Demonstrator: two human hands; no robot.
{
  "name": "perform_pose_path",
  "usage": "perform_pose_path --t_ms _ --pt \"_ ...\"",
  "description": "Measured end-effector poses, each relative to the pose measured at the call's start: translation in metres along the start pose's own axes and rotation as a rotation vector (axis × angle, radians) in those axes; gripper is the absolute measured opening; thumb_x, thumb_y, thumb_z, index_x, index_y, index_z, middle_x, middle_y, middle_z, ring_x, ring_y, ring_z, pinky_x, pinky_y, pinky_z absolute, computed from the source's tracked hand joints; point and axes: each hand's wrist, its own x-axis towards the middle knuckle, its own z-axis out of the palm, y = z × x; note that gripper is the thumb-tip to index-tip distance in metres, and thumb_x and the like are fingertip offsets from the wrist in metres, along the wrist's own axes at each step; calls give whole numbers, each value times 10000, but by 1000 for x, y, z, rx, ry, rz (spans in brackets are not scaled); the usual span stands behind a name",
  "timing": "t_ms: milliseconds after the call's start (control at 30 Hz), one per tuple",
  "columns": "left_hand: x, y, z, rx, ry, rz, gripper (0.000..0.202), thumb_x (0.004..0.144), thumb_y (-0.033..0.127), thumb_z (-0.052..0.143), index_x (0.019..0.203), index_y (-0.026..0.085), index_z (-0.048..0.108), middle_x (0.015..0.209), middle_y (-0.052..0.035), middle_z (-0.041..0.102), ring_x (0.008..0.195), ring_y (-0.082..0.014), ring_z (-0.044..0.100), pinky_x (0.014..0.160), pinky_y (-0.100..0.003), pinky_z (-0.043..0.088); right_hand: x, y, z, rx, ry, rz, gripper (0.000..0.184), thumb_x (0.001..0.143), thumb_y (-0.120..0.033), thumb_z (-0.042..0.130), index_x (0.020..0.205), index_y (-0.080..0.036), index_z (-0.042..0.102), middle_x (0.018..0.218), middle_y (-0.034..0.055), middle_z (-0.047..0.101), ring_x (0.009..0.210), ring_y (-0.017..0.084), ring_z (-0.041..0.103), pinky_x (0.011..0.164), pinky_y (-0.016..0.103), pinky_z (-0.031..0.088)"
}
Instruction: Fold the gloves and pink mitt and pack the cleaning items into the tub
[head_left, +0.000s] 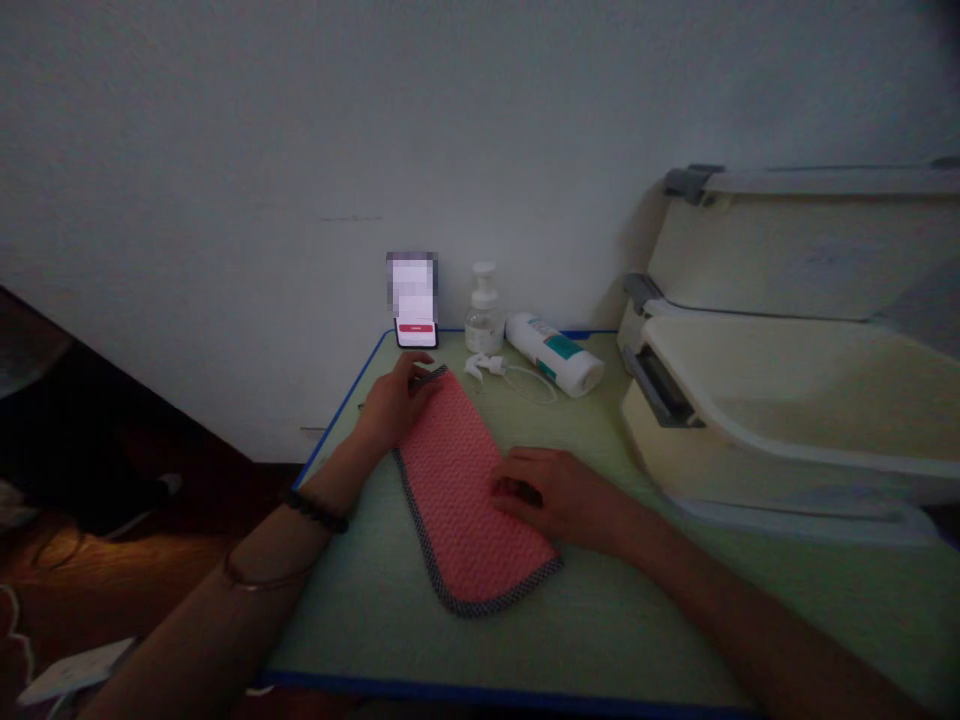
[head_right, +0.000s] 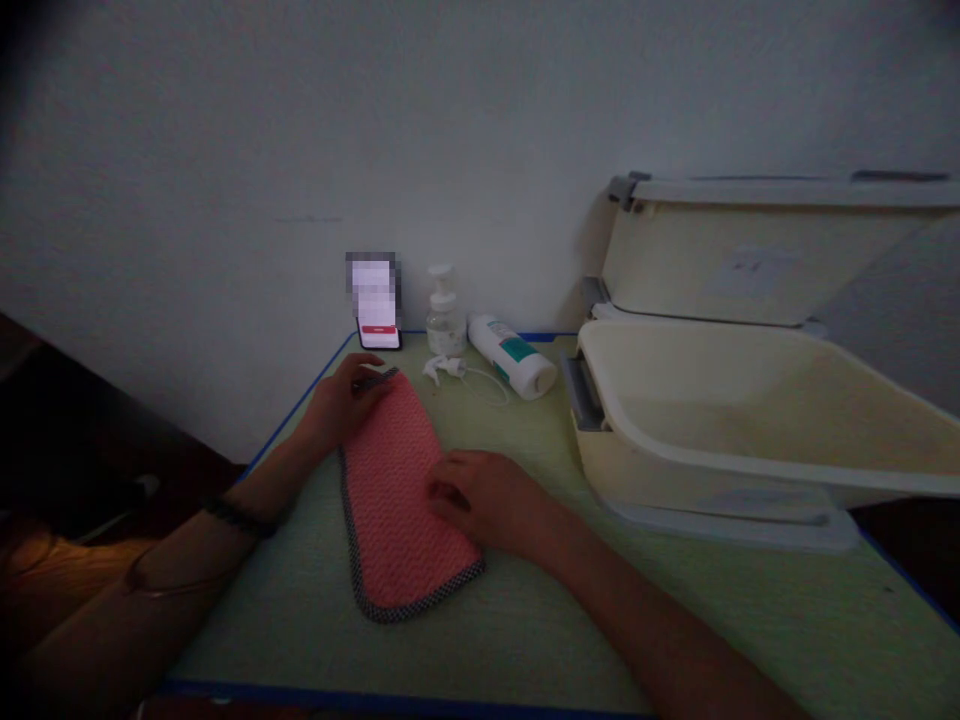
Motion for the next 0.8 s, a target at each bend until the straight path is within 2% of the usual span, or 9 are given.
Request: perform_pose_path --t_ms 100,167,267,367,433,567,700,733,800 --pt "0 4 0 -37 40 -24 319 757 372 594 1000 176 525 850 -64 674 706 -181 619 650 -310 485 -4 -3 -5 32 -142 -39 106 799 -246 545 836 -188 626 711 -11 619 598 105 529 557 219 350" --pt "-2 8 1 -73 28 13 263 753 355 608 937 171 566 821 -47 675 680 -158 609 645 -287 486 -4 -3 -4 83 -147 -21 120 796 -282 551 781 -179 611 627 -29 587 524 86 491 508 209 324" --pt "-8 19 4 -144 -28 151 184 770 314 599 894 177 608 829 -31 679 712 -138 612 682 -260 488 -1 2 3 102 153 123 176 793 -333 545 840 -166 577 681 -3 583 553 99 482 517 222 349" --pt "-16 31 7 -150 -69 300 170 796 315 572 893 189 633 842 -31 679 750 -137 612 717 -262 486 6 11 10 93 457 237 400 763 -335 571 1110 -154 489 943 75 590 650 126 505 604 269 414" --pt "-21 39 9 -156 -66 353 172 811 322 555 888 193 638 836 -32 676 747 -136 606 720 -267 485 10 16 11 124 462 222 466 757 -318 579 1176 -154 458 1014 89 580 669 128 516 633 281 430" --pt "-25 48 8 -127 22 392 186 792 340 586 909 200 619 866 -39 662 835 -168 584 809 -327 461 14 20 7 183 437 194 161 803 -261 521 907 -165 597 797 23 619 642 124 524 602 256 415" --pt "-18 36 12 -41 174 330 492 739 396 627 1147 164 479 1160 -125 545 1077 -249 475 891 -406 418 13 26 2 238 524 246 150 814 -284 499 799 -168 593 677 -3 580 589 123 499 550 250 390" --pt "-16 31 14 -40 171 276 539 752 403 604 1192 143 432 1207 -150 507 1100 -257 462 890 -412 420 13 28 1 278 536 255 155 813 -287 496 826 -166 592 700 4 585 608 130 510 558 254 398" --pt "-12 22 18 -46 57 151 576 775 429 553 1224 105 393 1224 -184 494 1102 -268 477 891 -428 420 12 32 0 401 559 256 179 809 -283 489 913 -172 583 800 26 608 694 150 546 616 271 429"
